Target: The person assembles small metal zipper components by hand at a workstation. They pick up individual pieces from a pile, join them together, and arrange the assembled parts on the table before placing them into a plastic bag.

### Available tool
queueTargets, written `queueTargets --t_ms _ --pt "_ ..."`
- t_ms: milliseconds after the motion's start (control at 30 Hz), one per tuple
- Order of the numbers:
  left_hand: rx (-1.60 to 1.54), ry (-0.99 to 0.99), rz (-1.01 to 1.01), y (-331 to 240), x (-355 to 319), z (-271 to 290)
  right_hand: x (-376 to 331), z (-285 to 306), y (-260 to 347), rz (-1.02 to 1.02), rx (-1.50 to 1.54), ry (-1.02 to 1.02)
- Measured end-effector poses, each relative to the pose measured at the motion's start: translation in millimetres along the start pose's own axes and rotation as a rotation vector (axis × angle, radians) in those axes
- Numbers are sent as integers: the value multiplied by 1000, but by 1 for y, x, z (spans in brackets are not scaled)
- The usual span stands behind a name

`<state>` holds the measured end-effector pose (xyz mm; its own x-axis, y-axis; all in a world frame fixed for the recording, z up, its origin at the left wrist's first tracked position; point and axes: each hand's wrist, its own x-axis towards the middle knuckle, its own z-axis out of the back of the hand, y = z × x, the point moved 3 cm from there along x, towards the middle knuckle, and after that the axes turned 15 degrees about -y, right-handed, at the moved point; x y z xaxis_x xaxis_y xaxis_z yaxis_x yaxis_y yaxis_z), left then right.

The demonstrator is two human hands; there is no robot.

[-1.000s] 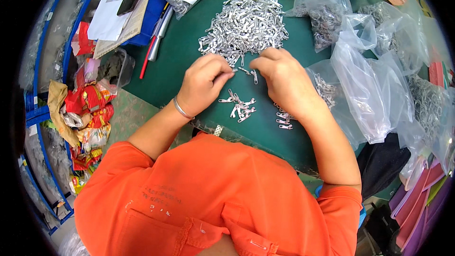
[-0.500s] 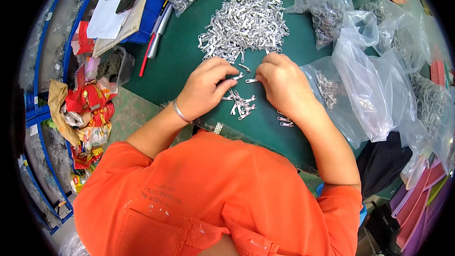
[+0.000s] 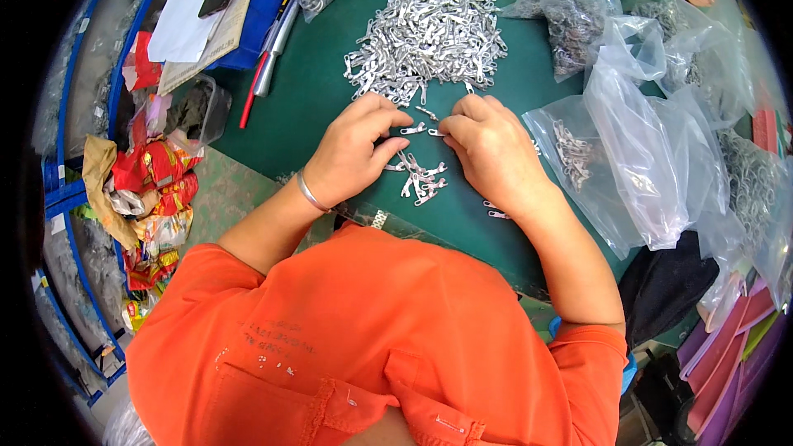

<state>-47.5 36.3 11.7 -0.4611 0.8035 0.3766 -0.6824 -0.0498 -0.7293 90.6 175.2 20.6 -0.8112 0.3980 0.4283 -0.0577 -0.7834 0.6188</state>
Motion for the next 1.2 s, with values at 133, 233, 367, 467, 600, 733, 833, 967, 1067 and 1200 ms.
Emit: queueTargets --t_ms 133,233,367,467,600,733,833,967,1067,1200 --pt "14 -24 -7 1 -2 1 6 4 1 49 98 130" --pt "43 -52 -65 2 -3 -3 14 1 3 29 132 74" --pt "46 7 -89 -1 -3 -4 17 -12 -1 -36 64 -26" --pt "-4 41 -70 -3 -5 1 18 -8 -5 -140 115 59" --pt "-8 -10 -34 -2 -1 6 20 0 -7 -103 57 -4" --pt "159 -156 -78 2 9 8 19 11 -13 -157 9 -76" --pt "214 -182 -126 7 11 3 16 8 -7 -63 88 -77" --pt "208 -130 -131 7 9 2 10 0 -3 48 19 34" --pt "152 -107 -113 3 1 5 13 3 3 -14 153 224" --pt "97 -116 -104 -2 -5 0 22 0 -1 -39 69 64"
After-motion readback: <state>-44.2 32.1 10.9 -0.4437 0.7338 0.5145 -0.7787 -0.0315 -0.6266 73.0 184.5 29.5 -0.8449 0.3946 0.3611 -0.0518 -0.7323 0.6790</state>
